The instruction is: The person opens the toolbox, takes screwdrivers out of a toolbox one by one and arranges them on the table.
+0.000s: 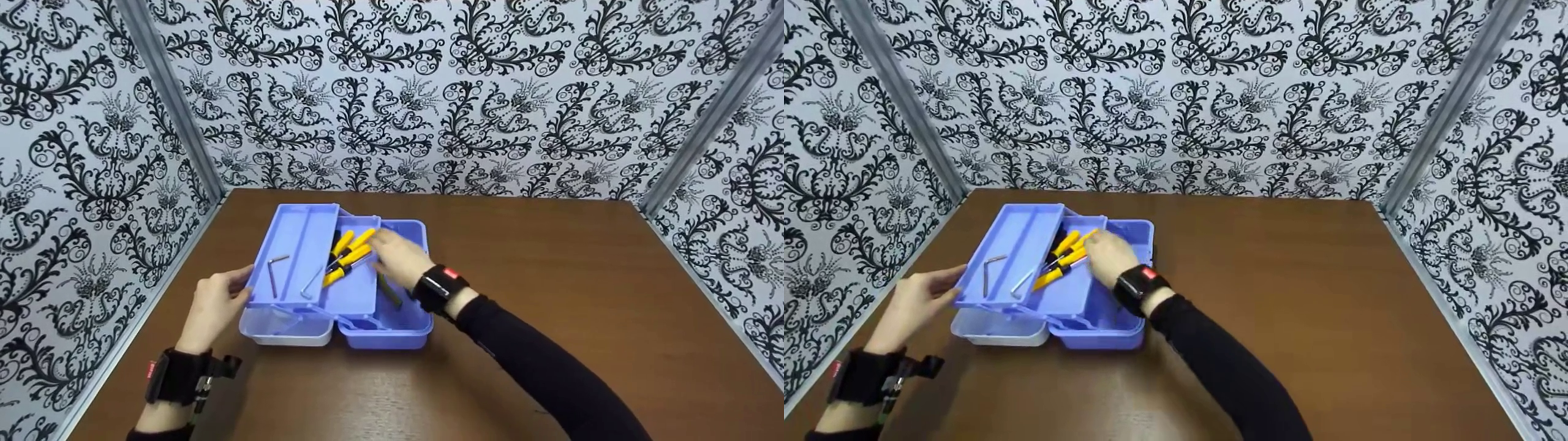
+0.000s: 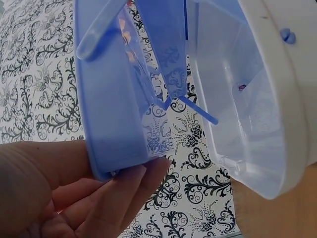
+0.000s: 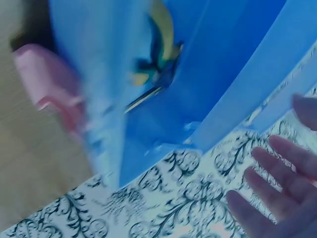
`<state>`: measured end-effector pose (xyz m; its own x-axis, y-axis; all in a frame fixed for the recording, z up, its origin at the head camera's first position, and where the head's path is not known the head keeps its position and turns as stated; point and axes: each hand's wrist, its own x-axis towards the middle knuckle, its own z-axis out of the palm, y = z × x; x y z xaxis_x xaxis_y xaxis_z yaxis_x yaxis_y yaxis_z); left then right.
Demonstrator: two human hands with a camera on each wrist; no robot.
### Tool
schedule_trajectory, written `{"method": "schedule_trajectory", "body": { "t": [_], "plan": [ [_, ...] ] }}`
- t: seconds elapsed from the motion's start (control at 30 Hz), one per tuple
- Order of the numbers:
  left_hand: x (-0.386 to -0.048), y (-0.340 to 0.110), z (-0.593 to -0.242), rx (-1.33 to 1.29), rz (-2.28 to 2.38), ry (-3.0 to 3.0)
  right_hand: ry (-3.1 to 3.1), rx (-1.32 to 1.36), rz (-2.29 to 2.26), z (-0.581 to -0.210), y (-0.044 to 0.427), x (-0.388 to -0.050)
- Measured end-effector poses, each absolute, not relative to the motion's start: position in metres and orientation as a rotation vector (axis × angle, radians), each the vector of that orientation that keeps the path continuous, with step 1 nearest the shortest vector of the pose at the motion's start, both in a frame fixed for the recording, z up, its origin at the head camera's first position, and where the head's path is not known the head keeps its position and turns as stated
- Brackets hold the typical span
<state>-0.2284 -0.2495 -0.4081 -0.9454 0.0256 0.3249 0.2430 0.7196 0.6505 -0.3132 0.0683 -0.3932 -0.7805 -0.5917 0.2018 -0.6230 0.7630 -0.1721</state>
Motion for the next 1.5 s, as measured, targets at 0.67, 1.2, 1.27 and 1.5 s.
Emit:
{"method": "schedule_trajectory", "body": {
  "t": [0.67,1.2,1.27,1.5],
  "plan": [
    [-0.228,-0.252,-0.413,-0.246,-1.001,-2.610,-2.653,1.108,-0.261,-0.407,0.019,-0.330],
    [-0.230,-0.252,-0.416,-0.256,-1.038,-2.605,-2.419,1.027,-0.388,-0.406,0.017,-0.330],
    [-0.229,-0.252,-0.415,-0.255,-1.040,-2.608,-2.384,1.015,-0.424,-0.402,0.019,-0.329],
    [-0.227,-0.252,-0.412,-0.241,-1.018,-2.609,-2.331,0.982,-0.470,-0.392,0.036,-0.327]
  ]
}}
